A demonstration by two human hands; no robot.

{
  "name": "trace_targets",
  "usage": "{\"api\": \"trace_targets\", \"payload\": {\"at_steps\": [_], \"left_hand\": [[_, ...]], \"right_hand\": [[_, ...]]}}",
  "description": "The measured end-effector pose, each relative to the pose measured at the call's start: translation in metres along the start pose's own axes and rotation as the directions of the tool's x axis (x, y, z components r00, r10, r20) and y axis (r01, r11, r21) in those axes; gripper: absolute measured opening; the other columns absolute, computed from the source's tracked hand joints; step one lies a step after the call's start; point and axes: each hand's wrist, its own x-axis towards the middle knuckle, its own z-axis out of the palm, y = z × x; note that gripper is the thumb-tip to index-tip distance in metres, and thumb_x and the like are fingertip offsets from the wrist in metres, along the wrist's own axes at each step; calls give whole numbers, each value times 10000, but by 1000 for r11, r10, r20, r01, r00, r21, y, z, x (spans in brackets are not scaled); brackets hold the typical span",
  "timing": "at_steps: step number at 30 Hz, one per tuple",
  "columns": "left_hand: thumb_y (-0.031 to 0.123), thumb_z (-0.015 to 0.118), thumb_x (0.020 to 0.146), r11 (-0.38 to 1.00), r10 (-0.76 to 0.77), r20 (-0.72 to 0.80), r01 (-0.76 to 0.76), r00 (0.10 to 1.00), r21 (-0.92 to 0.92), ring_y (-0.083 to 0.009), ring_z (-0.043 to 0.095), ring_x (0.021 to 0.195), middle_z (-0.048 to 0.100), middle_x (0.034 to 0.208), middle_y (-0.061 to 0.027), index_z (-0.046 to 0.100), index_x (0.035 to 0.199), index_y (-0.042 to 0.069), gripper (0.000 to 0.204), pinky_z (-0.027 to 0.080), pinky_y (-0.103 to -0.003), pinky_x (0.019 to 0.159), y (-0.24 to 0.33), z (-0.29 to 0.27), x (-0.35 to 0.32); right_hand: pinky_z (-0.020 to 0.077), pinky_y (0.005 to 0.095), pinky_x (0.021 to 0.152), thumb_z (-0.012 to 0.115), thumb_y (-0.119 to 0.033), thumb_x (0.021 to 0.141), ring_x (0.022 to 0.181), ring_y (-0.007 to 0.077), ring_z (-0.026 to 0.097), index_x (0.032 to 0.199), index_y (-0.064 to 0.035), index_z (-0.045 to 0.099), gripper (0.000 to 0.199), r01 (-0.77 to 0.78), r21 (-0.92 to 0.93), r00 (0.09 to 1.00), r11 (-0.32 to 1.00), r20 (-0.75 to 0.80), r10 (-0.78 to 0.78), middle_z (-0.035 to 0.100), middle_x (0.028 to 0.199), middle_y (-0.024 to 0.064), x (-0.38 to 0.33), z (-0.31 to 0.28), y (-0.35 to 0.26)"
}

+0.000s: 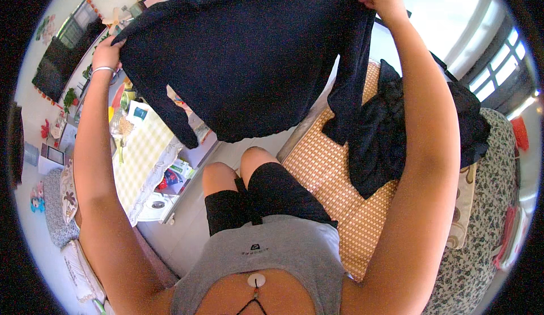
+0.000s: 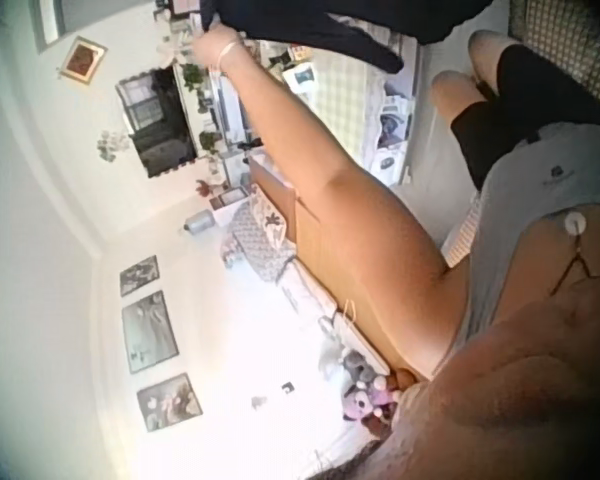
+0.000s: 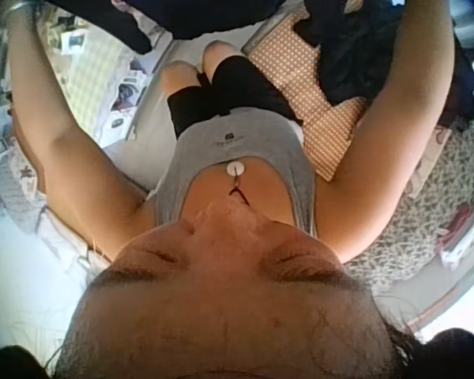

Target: The person folds black pants, a white t-shirt, and white shorts by laying them flat on a bed and smoothing them by hand.

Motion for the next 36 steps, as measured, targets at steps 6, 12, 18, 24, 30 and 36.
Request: {"api": "trace_targets", "payload": {"at_steps": [6, 12, 18, 24, 30, 36], "left_hand": [[-64, 477, 784, 919, 199, 23, -178, 980, -353, -195, 685, 789, 666, 939, -110, 604, 1121, -7, 365, 531, -287, 725, -99, -40, -88], [-8, 508, 632, 901, 425, 645, -365, 635, -234, -315, 634, 902, 664, 917, -143, 662, 935, 21, 342, 496, -368, 821, -115, -37, -271], [289, 698, 798, 982, 186, 980, -31, 68, -185, -307, 639, 825, 664, 909, -161, 652, 932, -28, 348, 509, -366, 745, -187, 40, -415], [584, 552, 847, 249, -83, 986, 955, -143, 159, -274, 669, 813, 676, 906, -162, 639, 968, -37, 639, 539, -379, 733, -286, 80, -456], [591, 493, 849, 174, -596, 783, 924, -178, 342, -343, 634, 920, 644, 1005, -209, 601, 1004, -31, 650, 526, -475, 792, -331, 153, -516], [486, 510, 823, -87, -610, 767, 979, -198, 184, -347, 632, 917, 647, 995, -206, 598, 994, -36, 556, 523, -472, 808, -368, 208, -585]], "right_hand": [[499, 297, 810, 599, -89, 865, 900, 198, 654, 1084, -7, 636, 237, 238, -433, 970, 870, 143, -195, 681, 943, 118, -127, -11, -37], [512, 335, 816, 665, 40, 656, 915, 276, 649, 955, -21, 686, 306, -29, -355, 734, 935, 627, 261, 676, 977, 156, -300, -26, 6], [507, 327, 759, 703, -155, 744, 834, 251, 658, 970, -38, 692, 255, -138, -394, 329, 909, 847, 417, 696, 896, 116, -459, 25, 134], [510, 313, 731, 604, -116, 830, 794, 223, 654, 910, -10, 655, 142, -689, -314, 341, 653, 655, 674, 672, 751, 81, -404, 49, 172], [496, 352, 770, 669, -287, 830, 863, 264, 634, 1076, 4, 604, 387, -538, -416, 817, 733, -44, 574, 660, 944, 123, -343, 80, 249], [460, 283, 562, 712, -353, 808, 631, 138, 559, 920, 0, 619, 381, -692, -295, 691, 659, -9, 723, 602, 749, 48, -318, 111, 253]]}}
